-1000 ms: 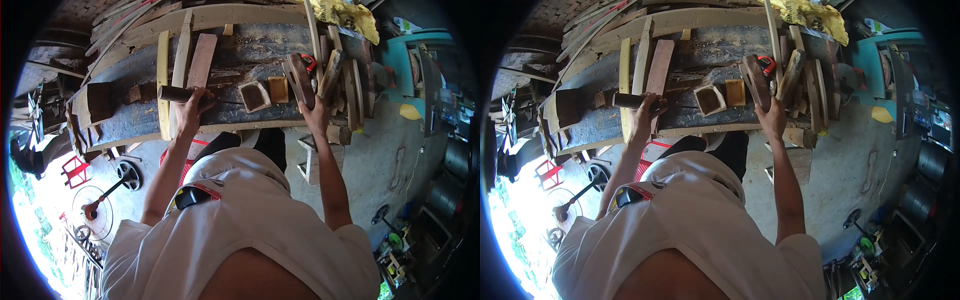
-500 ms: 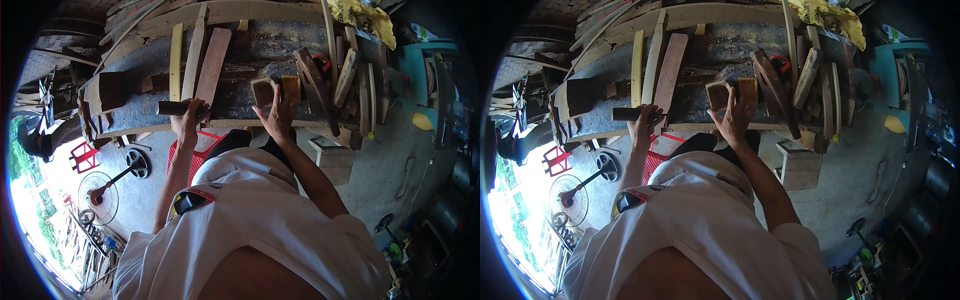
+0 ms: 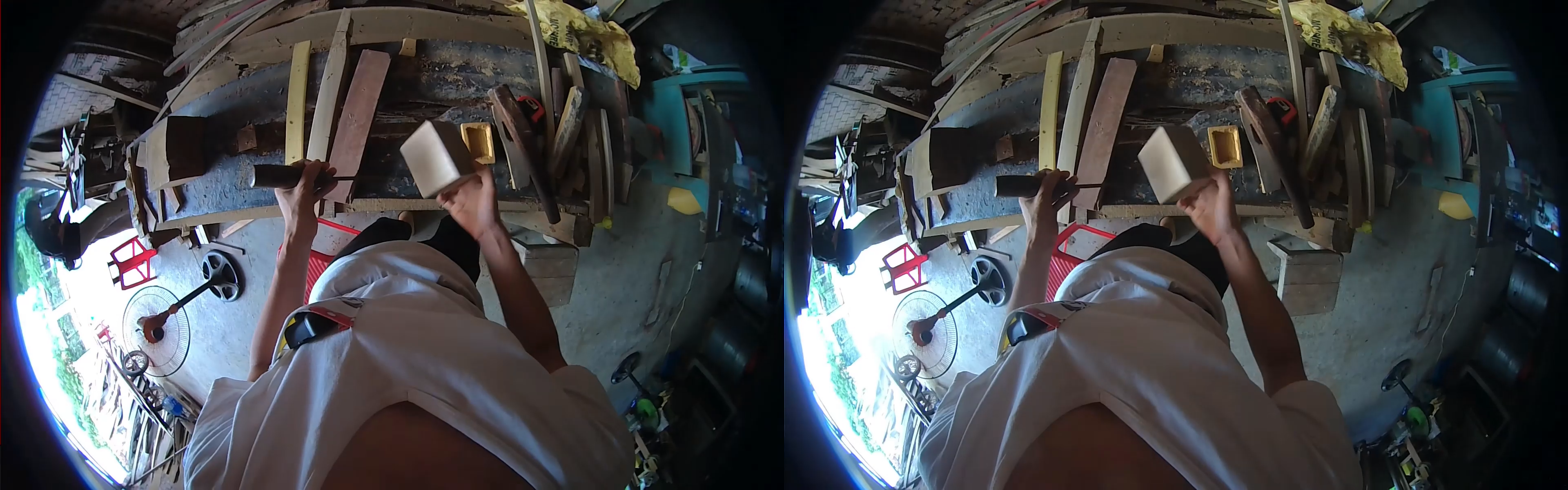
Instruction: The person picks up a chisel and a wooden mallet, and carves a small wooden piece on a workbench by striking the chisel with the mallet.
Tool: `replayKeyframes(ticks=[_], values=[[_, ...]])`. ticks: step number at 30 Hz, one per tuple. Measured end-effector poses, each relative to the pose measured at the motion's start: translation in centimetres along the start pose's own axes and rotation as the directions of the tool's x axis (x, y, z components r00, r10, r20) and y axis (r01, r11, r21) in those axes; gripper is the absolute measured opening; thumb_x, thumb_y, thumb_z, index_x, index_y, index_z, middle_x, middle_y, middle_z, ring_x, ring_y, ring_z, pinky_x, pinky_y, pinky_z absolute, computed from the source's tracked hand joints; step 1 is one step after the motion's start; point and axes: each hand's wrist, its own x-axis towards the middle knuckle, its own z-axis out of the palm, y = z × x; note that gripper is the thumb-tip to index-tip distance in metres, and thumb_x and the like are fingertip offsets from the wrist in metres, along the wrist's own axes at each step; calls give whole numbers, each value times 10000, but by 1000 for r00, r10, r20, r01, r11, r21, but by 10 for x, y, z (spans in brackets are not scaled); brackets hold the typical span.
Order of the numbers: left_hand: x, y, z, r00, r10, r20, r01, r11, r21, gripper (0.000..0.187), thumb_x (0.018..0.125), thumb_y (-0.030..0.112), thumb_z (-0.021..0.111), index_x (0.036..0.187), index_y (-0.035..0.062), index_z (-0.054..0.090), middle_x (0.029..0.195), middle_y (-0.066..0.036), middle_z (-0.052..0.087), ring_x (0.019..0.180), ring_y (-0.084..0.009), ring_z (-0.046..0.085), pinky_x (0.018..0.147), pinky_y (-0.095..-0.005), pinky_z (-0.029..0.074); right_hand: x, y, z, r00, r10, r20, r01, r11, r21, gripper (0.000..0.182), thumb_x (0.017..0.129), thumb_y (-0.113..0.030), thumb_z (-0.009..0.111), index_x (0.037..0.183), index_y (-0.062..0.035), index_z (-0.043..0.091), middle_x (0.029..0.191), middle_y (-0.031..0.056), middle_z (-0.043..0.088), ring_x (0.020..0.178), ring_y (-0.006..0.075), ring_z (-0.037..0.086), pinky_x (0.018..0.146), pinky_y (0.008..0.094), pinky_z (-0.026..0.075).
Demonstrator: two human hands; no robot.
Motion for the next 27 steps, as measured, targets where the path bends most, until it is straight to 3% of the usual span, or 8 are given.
replayKeyframes(ticks=[4,8,9,10,12,14,18,27], values=[[5,3,-2,999,2,-38,-2,1000,-3,207,925,132,683,1017,-48,636,988,-175,705,865,-259,736,785,-381,652,7,40,-25,871,302,-388,-177,929,326,701,827,-644,575,1321,-149,535,1258,87,569,1070,247,574,837,378,463],[3,8,-5,999,-18,-51,18,1000,-7,200,907,147,705,990,-28,654,922,-146,713,854,-227,736,754,-357,638,0,47,-25,921,326,-214,-236,904,357,685,843,-572,625,1359,-140,495,1251,90,563,1066,252,577,830,347,459],[6,8,-3,1000,-5,-22,5,1000,3,198,904,146,708,986,-26,655,921,-143,713,854,-226,737,761,-357,636,6,49,-22,936,-7,-351,-27,995,-92,696,844,-506,670,1392,-129,465,1260,98,558,1066,269,582,827,358,469],[9,8,-1,1000,-7,-7,7,1000,1,198,904,146,708,986,-26,655,921,-143,713,854,-226,737,761,-357,636,10,54,-18,873,-361,-329,141,831,-538,721,844,-439,716,1426,-119,436,1268,107,552,1066,286,587,825,368,480],[8,8,-1,999,28,24,-29,1000,13,200,926,131,684,1007,-49,652,955,-154,694,877,-240,732,799,-381,647,7,56,3,778,-612,-145,385,645,-660,790,830,-302,778,1481,-102,378,1269,159,539,1113,338,561,902,437,473],[7,12,1,998,34,54,-36,999,38,198,925,135,686,994,-48,656,947,-151,695,890,-238,730,803,-384,643,18,52,5,512,-763,395,262,-299,-918,863,810,-277,808,1509,-89,338,1267,207,519,1164,390,515,1000,502,418],[4,22,16,995,42,94,-43,999,11,167,917,128,693,965,-28,656,927,-139,705,881,-221,729,803,-362,634,34,63,-4,650,-672,354,224,-276,-935,989,804,-320,833,1569,-85,252,1335,247,444,1204,417,472,1043,507,383],[12,6,74,905,78,417,-123,989,82,233,944,195,696,1055,0,635,1013,-123,703,963,-209,699,890,-368,599,-3,17,-55,515,-775,366,55,-396,-917,722,892,-195,716,1512,-52,375,1316,201,465,1248,392,458,1071,496,362]])
